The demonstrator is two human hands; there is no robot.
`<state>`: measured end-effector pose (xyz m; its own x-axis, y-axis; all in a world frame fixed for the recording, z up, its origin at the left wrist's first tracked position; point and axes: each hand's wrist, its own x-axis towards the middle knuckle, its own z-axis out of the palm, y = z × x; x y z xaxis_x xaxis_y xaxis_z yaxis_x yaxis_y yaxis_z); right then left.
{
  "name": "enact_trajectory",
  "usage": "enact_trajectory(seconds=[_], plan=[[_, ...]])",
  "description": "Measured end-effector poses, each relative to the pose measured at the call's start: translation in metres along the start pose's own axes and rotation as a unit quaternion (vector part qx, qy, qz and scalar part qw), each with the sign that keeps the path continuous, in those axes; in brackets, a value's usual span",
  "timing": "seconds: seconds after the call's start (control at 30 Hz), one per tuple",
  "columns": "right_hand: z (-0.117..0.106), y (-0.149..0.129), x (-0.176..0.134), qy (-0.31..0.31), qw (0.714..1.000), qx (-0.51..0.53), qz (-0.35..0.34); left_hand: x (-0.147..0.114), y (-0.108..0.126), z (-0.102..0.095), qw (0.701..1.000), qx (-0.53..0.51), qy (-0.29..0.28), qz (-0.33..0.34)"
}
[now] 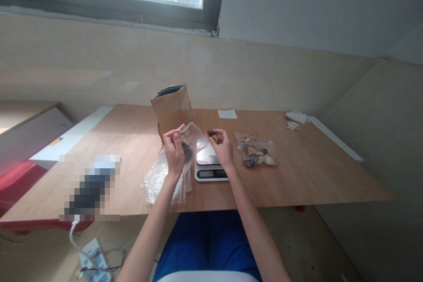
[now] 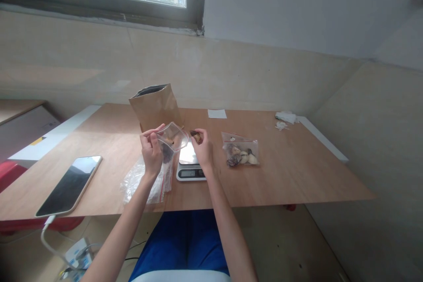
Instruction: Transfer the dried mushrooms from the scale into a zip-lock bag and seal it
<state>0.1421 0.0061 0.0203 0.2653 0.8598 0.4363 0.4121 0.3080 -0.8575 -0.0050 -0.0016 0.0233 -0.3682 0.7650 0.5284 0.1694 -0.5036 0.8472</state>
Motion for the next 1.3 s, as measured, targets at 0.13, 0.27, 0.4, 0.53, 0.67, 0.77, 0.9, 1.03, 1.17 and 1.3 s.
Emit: enact_trajectory(seconds=[0.13,0.27,0.4,0.53,0.67,0.77,0.9,1.03,1.17,1.3], plan=[[-0.012,-0.041,0.001,0.031,0.995,0.086,-0.032,-0.019,0.008,0.001,1.000,-0.023,0.019,-0.010],[-0.022,-0.067,-0.008,-0.117,0.988,0.025,-0.093,-0.034,0.014,0.005,0.997,-0.048,0.065,-0.018],[-0.028,-0.064,-0.026,-0.110,0.990,0.016,-0.085,-0.040,0.018,0.007,0.992,-0.052,0.117,-0.018],[-0.031,-0.049,-0.056,-0.103,0.993,0.048,0.010,-0.048,0.022,0.009,0.984,-0.044,0.171,-0.017],[-0.026,-0.040,-0.084,-0.189,0.974,0.112,0.054,-0.067,0.032,0.012,0.981,-0.056,0.181,-0.048],[-0.021,-0.039,-0.094,-0.165,0.965,0.177,0.099,-0.084,0.040,0.014,0.983,-0.079,0.140,-0.088],[-0.025,-0.039,-0.095,-0.109,0.952,0.239,0.155,-0.098,0.044,0.007,0.988,-0.077,0.089,-0.102],[-0.044,-0.036,-0.098,-0.093,0.942,0.269,0.180,-0.100,0.040,-0.010,0.987,-0.011,0.121,-0.107],[-0.060,-0.030,-0.105,-0.061,0.943,0.275,0.177,-0.103,0.038,-0.024,0.976,-0.046,0.043,-0.209],[-0.067,-0.028,-0.110,-0.080,0.954,0.252,0.144,-0.106,0.043,-0.028,0.973,-0.075,-0.019,-0.217]])
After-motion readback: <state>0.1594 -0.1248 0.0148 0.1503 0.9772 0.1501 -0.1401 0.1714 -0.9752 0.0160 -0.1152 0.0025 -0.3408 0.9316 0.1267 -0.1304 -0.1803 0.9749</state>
